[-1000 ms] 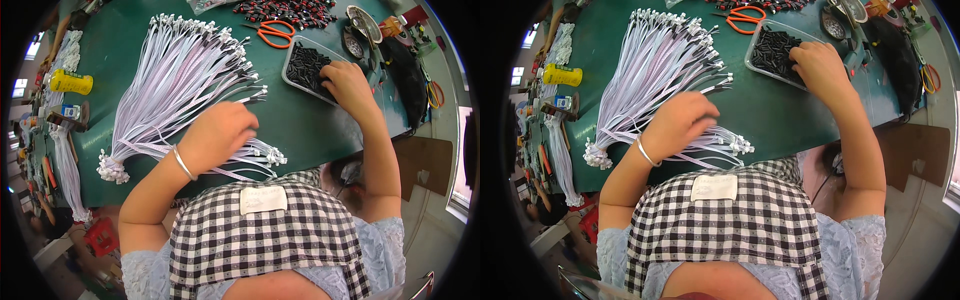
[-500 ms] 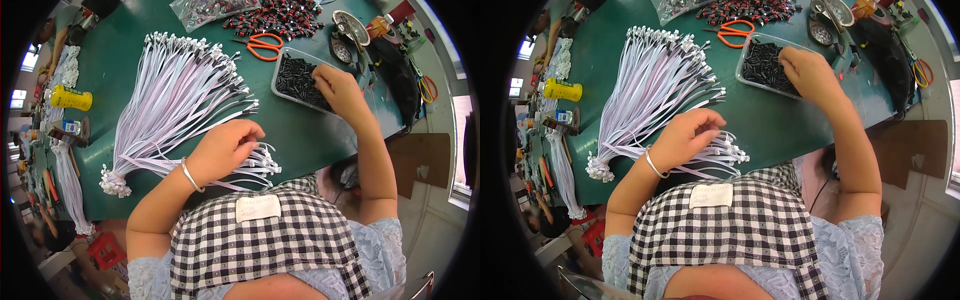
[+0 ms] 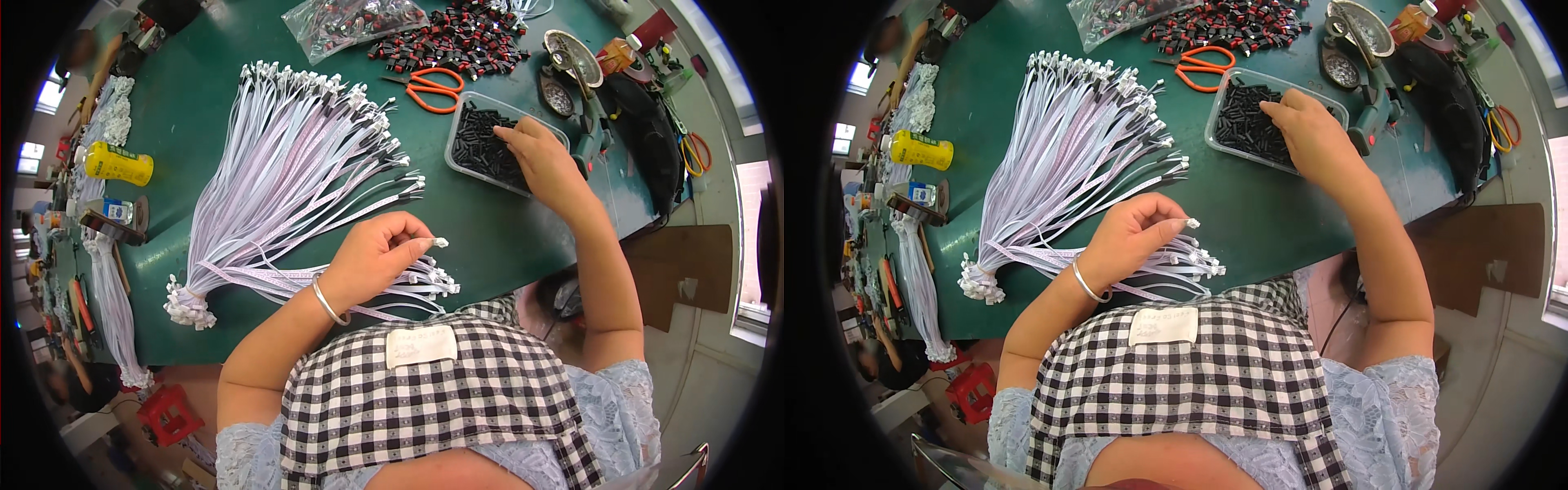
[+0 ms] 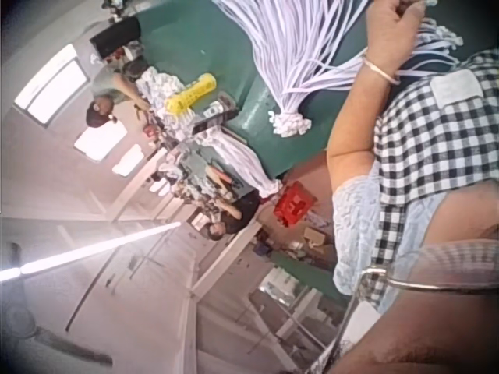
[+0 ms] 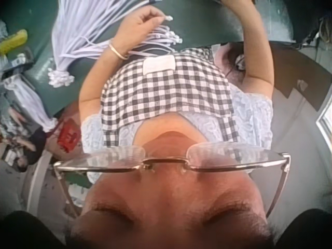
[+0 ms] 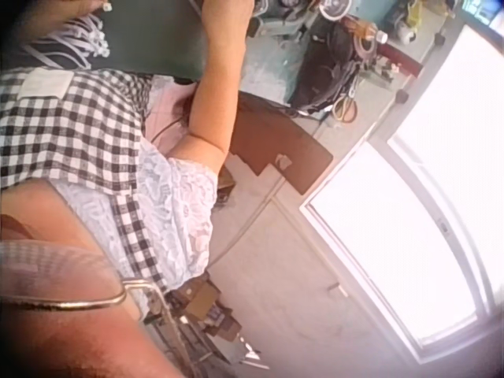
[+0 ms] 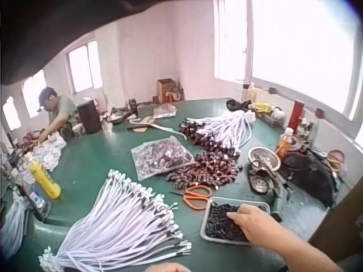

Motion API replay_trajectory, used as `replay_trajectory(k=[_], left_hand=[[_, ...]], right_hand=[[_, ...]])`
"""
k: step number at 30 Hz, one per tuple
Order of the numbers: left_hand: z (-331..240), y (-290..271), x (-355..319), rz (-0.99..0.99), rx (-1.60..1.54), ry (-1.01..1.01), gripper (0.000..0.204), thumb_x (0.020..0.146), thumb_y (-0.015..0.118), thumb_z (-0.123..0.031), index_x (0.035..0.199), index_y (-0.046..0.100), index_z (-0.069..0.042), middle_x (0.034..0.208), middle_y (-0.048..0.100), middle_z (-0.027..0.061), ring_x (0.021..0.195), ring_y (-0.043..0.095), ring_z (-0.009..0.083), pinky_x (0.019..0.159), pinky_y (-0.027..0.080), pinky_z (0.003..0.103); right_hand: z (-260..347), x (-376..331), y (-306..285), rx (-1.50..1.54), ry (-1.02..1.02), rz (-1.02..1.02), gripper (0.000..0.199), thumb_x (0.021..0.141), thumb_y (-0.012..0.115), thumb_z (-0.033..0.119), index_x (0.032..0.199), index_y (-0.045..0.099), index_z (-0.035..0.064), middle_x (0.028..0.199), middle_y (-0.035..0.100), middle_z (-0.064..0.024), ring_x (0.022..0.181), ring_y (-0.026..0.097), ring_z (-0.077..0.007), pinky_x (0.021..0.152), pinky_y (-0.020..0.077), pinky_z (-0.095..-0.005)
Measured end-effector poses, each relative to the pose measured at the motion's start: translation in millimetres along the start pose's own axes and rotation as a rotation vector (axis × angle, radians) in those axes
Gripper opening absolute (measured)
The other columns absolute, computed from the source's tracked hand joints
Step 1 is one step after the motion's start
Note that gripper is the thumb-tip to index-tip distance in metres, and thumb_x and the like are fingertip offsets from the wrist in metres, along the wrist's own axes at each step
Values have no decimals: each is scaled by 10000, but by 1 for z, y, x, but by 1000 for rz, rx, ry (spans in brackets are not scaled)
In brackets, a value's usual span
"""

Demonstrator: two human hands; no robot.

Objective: The person sits at a green workbench and repeatedly picks up white cables and black plastic connectors. They insert the connector into the end of each cable by hand and place the finished unit on the table. The process is repetitive and involves handling materials from a large pile and a container.

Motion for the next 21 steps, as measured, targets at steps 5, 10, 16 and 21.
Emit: replay_trajectory(k=[5, 10, 16, 21], left_hand=[[-4, 2, -1, -103, 139, 200, 106, 863, 643, -118, 899, 621, -21, 748, 553, -37, 619, 474, 11, 552, 383, 171], [-7, 10, -6, -112, -93, 54, 68, 870, 616, -82, 907, 596, -29, 741, 552, -22, 593, 451, 16, 528, 359, 168], [5, 7, -4, -84, -293, 67, 52, 865, 600, -47, 904, 576, -22, 762, 562, -19, 624, 450, 11, 553, 361, 163], [7, 7, -4, -125, -200, 73, 57, 847, 610, -41, 890, 579, -21, 764, 561, -28, 645, 450, 2, 573, 359, 154]], right_hand=[[64, -13, -14, 571, 50, -144, 238, 828, 632, 29, 1065, 627, 10, 892, 647, -116, 773, 640, -223, 696, 506, -310], [96, -51, 31, 1013, 237, -109, 143, 846, 636, 9, 984, 615, -21, 877, 669, -91, 806, 662, -138, 733, 531, -261], [97, -62, 71, 1231, 507, -64, 116, 916, 555, 32, 1011, 567, -33, 936, 663, -111, 868, 656, -158, 781, 532, -264], [94, -53, 56, 1354, 492, -177, 106, 906, 558, 5, 1004, 561, -36, 947, 660, -115, 901, 650, -161, 816, 520, -266]])
Point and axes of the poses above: each hand's wrist, its own x-axis towards the middle knuckle, its own y-axis out of the palm, z = x × y, the point moved 2 cm from there along x, towards the middle knuckle
